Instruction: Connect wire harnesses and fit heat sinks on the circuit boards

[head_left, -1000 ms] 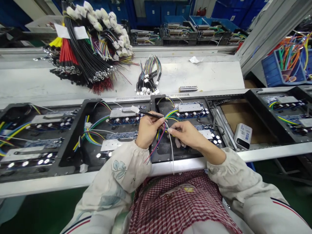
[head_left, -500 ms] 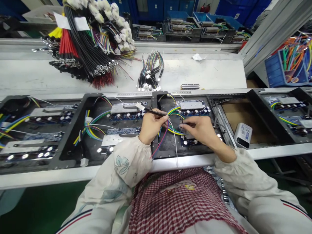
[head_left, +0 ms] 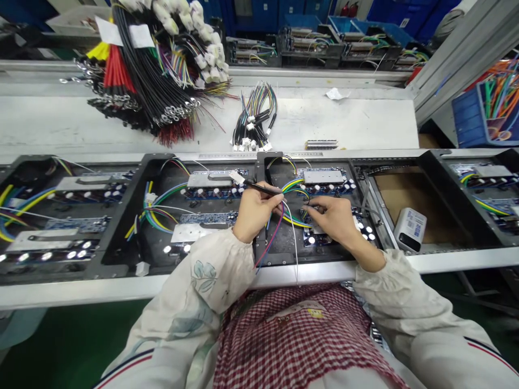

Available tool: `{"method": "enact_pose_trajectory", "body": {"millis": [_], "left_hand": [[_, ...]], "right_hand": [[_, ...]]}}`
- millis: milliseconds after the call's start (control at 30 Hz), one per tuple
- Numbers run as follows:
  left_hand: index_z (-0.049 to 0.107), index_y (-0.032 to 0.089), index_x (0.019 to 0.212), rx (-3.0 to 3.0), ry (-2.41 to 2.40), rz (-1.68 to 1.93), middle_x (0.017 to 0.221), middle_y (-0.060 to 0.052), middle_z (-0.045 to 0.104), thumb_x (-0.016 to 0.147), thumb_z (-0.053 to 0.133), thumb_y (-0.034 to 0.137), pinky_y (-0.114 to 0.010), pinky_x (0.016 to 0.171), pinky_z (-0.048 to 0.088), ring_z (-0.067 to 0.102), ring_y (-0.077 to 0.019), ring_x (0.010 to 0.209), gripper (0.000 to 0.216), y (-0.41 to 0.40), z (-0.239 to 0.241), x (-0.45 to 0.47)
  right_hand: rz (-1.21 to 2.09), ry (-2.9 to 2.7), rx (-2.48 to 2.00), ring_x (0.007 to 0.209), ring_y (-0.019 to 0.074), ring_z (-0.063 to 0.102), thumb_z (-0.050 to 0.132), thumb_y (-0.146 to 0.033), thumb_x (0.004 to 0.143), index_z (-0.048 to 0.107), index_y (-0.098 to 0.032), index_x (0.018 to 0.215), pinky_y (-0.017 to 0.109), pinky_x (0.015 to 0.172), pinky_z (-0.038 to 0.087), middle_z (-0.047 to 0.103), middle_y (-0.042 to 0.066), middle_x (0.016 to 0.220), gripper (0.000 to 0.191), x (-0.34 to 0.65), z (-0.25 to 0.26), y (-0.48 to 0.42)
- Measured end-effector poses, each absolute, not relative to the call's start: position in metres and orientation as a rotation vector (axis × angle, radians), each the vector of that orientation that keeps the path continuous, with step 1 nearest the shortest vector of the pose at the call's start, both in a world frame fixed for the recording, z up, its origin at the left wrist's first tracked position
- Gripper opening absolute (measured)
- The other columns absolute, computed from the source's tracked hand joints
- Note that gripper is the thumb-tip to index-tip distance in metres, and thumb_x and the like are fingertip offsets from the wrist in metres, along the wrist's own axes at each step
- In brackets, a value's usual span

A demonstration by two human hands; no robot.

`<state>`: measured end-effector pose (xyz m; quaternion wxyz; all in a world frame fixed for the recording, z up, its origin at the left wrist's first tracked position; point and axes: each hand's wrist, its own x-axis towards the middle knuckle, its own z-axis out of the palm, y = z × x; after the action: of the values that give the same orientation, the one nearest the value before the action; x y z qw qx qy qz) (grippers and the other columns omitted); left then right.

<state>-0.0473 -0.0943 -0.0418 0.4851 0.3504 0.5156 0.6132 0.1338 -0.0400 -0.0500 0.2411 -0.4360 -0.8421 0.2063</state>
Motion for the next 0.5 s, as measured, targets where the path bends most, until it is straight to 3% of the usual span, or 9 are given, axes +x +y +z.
{"method": "enact_pose_trajectory", "body": {"millis": [200,500], "left_hand": [[0.057,0.014,0.072,0.825,1.272,1.485,0.052,0.002,0.058,0.063,0.072,0.019,-0.021,0.045,0.051,0.057,-0.0106,0.046,0.018,-0.095,-0.040,-0.047],[0.058,0.015,0.072,0.800,1.255,1.487,0.052,0.002,0.059,0.062,0.074,0.019,-0.021,0.045,0.052,0.058,-0.0107,0.046,0.019,-0.094,-0.041,-0.047]], "right_hand": [[0.563,-2.354,-1.209,0.064,0.0147,0.064,0.064,-0.028,0.077,0.073,-0.021,0.079,0.025,0.064,0.046,0.073,0.002,0.078,0.012,0.134,-0.047,-0.039],[0.447,-2.418,-1.146,0.079,0.0187,0.067,0.058,-0.024,0.079,0.072,-0.019,0.083,0.028,0.074,0.048,0.073,0.006,0.084,0.015,0.136,-0.057,-0.043]]}}
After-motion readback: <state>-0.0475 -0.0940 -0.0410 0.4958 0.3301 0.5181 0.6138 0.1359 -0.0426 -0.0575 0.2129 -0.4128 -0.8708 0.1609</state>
